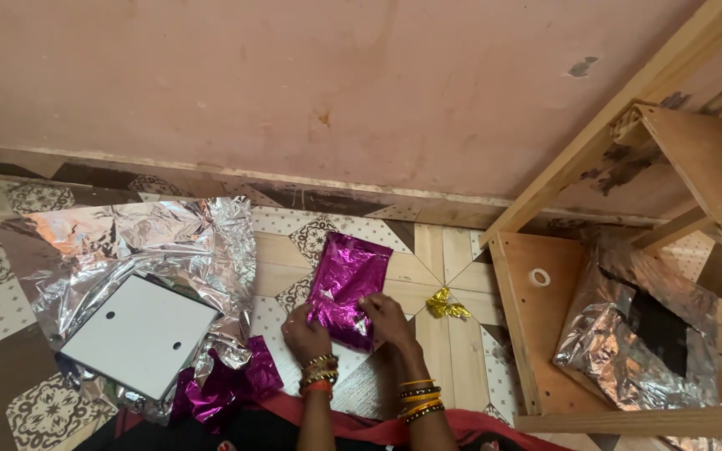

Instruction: The person wraps a small rectangular item with shiny pink wrapping paper. They fold the paper edges, crease the folds, and smooth the surface to secure the wrap around the item.

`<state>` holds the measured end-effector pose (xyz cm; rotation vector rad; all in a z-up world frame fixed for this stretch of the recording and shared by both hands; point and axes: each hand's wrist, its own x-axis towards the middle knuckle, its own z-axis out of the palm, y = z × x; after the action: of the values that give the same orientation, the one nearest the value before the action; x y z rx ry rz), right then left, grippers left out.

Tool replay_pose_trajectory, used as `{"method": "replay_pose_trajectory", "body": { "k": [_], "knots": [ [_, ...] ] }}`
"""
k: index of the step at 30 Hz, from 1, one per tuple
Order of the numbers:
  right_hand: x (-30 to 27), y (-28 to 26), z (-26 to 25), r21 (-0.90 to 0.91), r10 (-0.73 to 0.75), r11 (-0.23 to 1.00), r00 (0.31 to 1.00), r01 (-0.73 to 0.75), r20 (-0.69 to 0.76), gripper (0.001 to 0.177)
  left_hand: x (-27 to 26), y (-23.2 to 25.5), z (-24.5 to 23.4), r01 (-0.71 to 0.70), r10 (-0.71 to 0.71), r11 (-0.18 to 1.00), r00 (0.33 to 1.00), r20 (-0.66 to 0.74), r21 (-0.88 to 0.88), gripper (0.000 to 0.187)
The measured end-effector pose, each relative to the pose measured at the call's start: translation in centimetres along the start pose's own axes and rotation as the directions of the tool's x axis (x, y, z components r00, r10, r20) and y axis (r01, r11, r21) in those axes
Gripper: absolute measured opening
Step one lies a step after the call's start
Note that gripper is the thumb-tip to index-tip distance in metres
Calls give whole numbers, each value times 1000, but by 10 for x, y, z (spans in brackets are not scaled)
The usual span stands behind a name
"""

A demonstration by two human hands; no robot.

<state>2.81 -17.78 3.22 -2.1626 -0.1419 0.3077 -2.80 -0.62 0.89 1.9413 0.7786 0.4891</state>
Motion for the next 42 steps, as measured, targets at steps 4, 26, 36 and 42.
{"method": "replay_pose_trajectory", "body": {
  "k": [4, 26, 36, 42],
  "knots": [
    [-5, 9, 2, 27, 121, 992, 979, -127, 166, 41, -19, 14, -15, -327, 285, 908, 941, 184, 264, 61],
    [-36, -2, 16, -150, -361, 928, 924, 342, -124, 40, 4, 28, 3, -808, 504, 501, 564, 654, 310, 10],
    [-54, 0, 0, 91, -187, 979, 979, 180, 80, 30, -2, 27, 3, -744, 437, 575, 630, 642, 339, 14],
    [-50, -6, 2, 30, -228, 974, 971, 226, 67, 22, -11, 7, 10, -685, 475, 706, 645, 599, 177, 21]
  ]
}}
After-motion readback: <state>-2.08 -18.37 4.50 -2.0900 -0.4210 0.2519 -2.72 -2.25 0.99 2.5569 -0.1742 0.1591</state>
